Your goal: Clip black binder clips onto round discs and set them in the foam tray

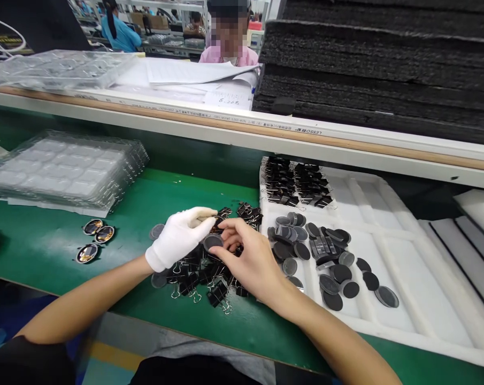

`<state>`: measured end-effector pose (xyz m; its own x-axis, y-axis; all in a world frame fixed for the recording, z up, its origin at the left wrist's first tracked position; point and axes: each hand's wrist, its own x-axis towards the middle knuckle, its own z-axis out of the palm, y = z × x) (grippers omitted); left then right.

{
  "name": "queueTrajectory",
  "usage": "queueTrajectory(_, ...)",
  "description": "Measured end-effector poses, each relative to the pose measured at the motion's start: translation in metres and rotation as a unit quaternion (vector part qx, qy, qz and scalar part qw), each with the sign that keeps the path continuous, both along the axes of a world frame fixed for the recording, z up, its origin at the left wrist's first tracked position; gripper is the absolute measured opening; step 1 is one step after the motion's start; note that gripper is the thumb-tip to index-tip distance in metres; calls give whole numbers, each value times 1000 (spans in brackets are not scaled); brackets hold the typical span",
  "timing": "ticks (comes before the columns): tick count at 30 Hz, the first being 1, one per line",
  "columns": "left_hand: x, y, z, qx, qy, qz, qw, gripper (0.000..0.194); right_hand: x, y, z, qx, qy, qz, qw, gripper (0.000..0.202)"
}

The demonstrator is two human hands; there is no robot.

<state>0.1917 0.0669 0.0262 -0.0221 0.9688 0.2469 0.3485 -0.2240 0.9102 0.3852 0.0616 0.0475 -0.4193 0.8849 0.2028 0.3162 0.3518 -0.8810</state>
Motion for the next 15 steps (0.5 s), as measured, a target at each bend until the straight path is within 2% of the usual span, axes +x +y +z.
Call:
queueTrajectory(3,0,-2,-1,-4,-26,-31,999,25,-4,4,-10,-29,-8,-66,997,51)
queueTrajectory(6,-1,-4,0,-14,-23,-40,999,25,-3,10,-14,-30,35,-83,995,56)
queueTrajectory(9,-2,-5,2,-35,-46,-57,997,26,0,18,-16,-31,67,-78,994,50)
queueTrajectory(12,-3,-5,4,-53,-54,-91,993,32,1,24,-18,-38,55,-63,996,40)
queueTrajectory(15,-3,-5,5,-47,20,-111,992,40,-1,25,-19,-18,15,-57,998,24)
